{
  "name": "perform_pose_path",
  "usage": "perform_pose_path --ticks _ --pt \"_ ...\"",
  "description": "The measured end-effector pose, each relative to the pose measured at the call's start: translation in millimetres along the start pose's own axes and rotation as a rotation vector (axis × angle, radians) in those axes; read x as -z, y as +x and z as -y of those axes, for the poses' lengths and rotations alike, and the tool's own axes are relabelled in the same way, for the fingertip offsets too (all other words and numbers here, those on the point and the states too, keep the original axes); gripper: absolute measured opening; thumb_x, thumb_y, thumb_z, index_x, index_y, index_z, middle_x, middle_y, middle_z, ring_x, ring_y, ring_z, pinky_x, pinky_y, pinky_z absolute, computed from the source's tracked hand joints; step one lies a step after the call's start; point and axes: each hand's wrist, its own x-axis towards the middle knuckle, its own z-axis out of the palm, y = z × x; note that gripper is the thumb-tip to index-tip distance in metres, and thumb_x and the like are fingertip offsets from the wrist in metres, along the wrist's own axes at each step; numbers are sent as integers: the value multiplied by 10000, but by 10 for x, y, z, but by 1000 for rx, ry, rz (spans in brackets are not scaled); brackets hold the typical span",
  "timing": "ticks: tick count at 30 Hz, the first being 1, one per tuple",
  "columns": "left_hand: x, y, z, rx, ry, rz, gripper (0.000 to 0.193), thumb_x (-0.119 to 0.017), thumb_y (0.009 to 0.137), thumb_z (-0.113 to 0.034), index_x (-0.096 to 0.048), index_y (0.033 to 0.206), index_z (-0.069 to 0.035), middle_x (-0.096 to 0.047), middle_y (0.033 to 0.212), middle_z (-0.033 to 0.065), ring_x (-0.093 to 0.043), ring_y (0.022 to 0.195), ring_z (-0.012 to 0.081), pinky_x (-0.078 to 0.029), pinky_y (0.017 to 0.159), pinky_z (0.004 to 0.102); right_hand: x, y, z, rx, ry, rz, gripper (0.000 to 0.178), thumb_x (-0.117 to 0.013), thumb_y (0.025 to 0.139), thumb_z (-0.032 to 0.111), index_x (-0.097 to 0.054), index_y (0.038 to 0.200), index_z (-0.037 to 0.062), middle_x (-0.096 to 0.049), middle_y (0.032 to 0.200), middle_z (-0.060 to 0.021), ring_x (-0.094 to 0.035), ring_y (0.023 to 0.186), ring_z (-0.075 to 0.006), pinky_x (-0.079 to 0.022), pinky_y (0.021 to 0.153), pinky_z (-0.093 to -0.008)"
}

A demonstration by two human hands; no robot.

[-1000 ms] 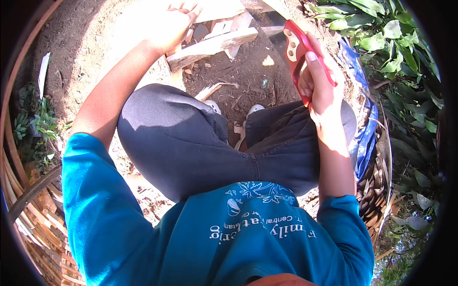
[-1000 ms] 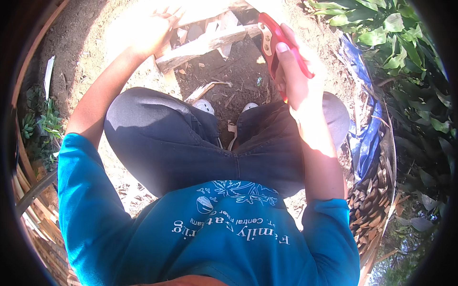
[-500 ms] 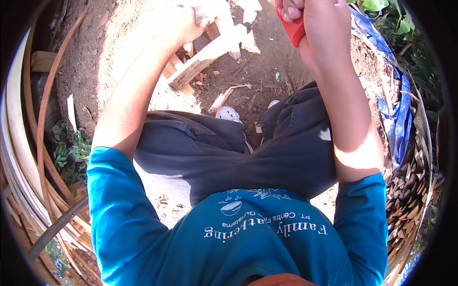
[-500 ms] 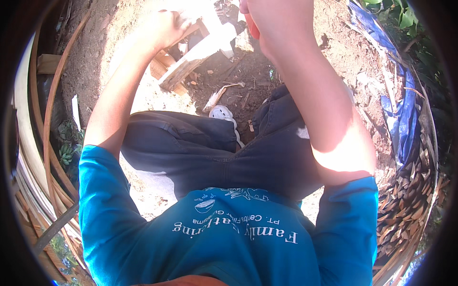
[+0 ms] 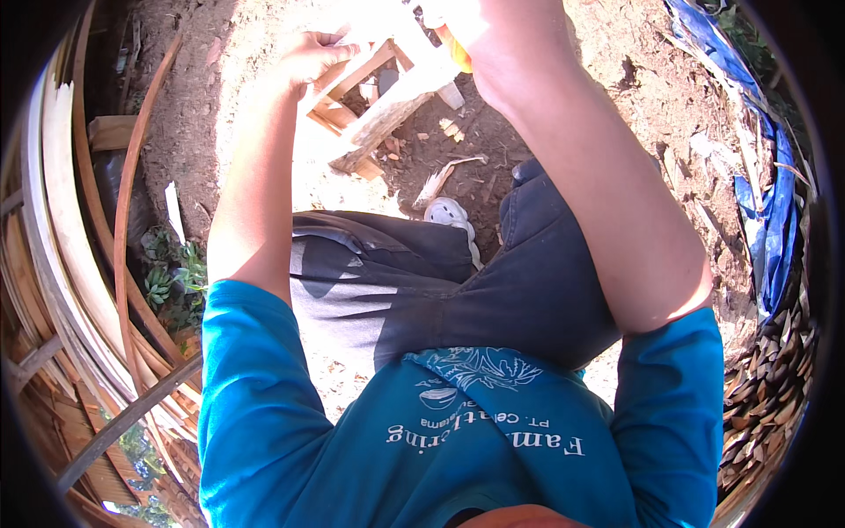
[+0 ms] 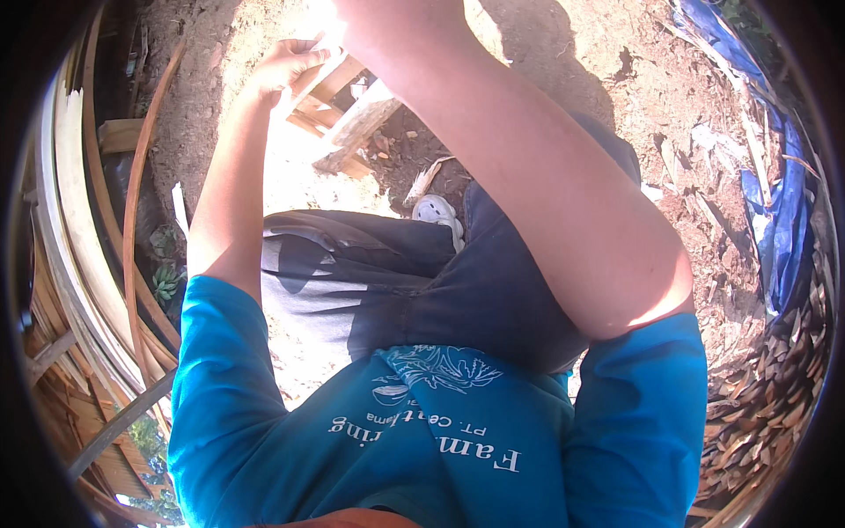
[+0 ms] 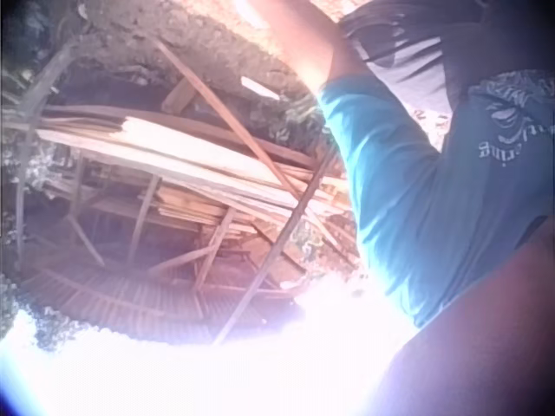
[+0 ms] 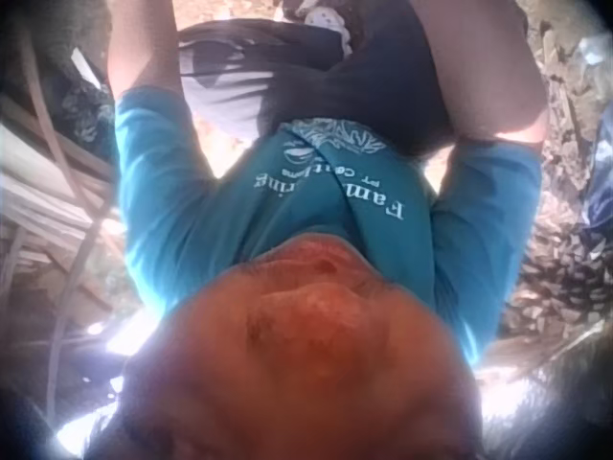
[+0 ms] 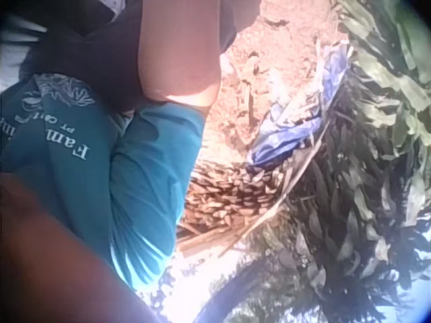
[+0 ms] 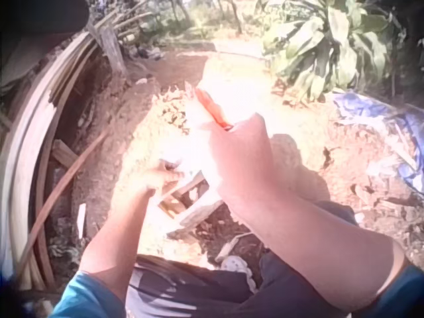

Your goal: The person saws a piece of wood into multiple sections by hand while sitting on the ground.

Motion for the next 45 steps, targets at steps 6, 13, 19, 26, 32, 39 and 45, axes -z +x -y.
perform_pose_path --ticks 6,13,19,26,32,39,45 --pt "-136 -117 103 9 -305 -165 616 -877 807 -211 -607 1296 50 -715 1157 202 -685 1098 227 -525 1003 364 16 -78 81 -8 2 0 170 -684 877 53 -657 802 -97 -619 640 -83 -575 515 -158 -389 456 -333" --pt "-190 -322 136 -163 -354 -56 668 -787 861 -84 -446 1422 42 -621 1313 186 -638 1179 263 -466 1101 381 73 -153 181 -89 32 -18 155 -675 883 42 -664 838 -105 -642 682 -105 -587 528 -162 -418 470 -321" --pt "-374 -452 139 -147 -352 -240 609 -732 906 -84 -455 1433 43 -581 1380 198 -549 1316 253 -392 1168 370 111 -213 149 -87 135 25 149 -673 893 44 -672 871 -104 -658 715 -122 -579 516 -164 -422 463 -308" --pt "-460 -541 38 -115 -240 -345 586 -757 905 -170 -520 1410 9 -614 1379 140 -573 1280 245 -398 1144 382 161 -416 329 -135 -12 58 196 -663 928 107 -672 817 -54 -612 624 -89 -549 463 -164 -384 399 -318" --pt "-461 -699 -199 -73 -146 -311 499 -764 903 -187 -594 1345 -29 -669 1304 122 -601 1248 242 -420 1120 369 299 -183 -11 -204 -24 64 212 -656 948 127 -668 842 -56 -598 612 -99 -526 420 -175 -377 374 -336" --pt "45 -456 264 -386 -268 149 481 -759 906 -135 -604 1356 -66 -677 1263 117 -601 1248 238 -495 1058 412 282 -290 187 -169 -73 90 230 -653 962 162 -665 881 -53 -617 676 -81 -548 494 -148 -390 423 -311" --pt "160 -126 227 -703 138 60 356 -677 944 -50 -662 1299 -67 -670 1279 124 -636 1207 274 -543 1016 433 469 -441 538 -72 -299 106 250 -650 974 192 -662 914 -51 -632 731 -66 -566 558 -124 -402 466 -289"
